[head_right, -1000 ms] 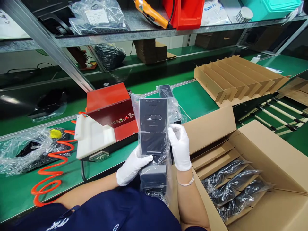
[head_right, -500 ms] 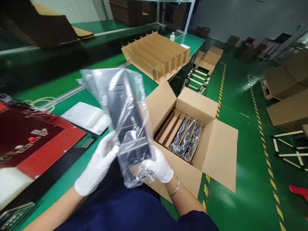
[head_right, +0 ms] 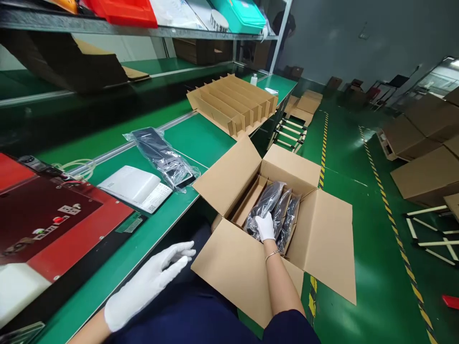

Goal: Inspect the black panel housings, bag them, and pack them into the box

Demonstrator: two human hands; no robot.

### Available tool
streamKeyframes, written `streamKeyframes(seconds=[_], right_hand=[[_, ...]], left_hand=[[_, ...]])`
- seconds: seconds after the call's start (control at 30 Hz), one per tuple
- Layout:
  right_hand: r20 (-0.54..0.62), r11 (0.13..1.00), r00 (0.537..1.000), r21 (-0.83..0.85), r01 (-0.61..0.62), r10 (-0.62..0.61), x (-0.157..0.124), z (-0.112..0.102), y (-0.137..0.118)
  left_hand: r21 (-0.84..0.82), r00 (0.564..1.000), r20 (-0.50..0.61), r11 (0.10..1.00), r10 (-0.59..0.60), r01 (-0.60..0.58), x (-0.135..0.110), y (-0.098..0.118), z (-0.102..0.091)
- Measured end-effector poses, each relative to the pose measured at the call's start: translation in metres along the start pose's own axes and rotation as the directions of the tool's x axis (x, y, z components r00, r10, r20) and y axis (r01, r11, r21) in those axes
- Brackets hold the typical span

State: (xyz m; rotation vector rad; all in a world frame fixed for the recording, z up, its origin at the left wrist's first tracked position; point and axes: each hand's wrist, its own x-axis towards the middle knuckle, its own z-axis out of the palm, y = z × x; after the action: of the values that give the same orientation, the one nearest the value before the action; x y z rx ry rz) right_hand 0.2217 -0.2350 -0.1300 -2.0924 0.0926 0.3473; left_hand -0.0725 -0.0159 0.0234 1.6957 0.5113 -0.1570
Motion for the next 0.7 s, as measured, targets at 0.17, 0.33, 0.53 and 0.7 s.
streamKeyframes(seconds=[0.17, 0.33, 0.53, 0.7], right_hand=[[0.010, 0.985, 0.999, -0.168, -0.041, 0.043, 0.007, 0.022, 0.009], [0.027, 0.970, 0.997, -0.232, -0.067, 0.076, 0.018, 0.031, 0.014], [0.054, 0.951, 0.988, -0.281, -0.127, 0.148, 0.050, 0.045, 0.018], [0.040, 0.961, 0.992, -0.255, -0.103, 0.117, 0.058, 0.058, 0.024]], left_hand=[[-0.030, 1.000, -0.018, 1.000, 0.003, -0.003, 0.000, -0.007, 0.004], [0.006, 0.999, 0.034, 1.000, -0.002, 0.002, 0.001, -0.006, 0.006], [0.015, 0.998, 0.055, 0.999, -0.032, 0.031, -0.003, -0.010, 0.003], [0.014, 0.997, 0.064, 0.999, -0.031, 0.030, -0.006, -0.014, 0.000]])
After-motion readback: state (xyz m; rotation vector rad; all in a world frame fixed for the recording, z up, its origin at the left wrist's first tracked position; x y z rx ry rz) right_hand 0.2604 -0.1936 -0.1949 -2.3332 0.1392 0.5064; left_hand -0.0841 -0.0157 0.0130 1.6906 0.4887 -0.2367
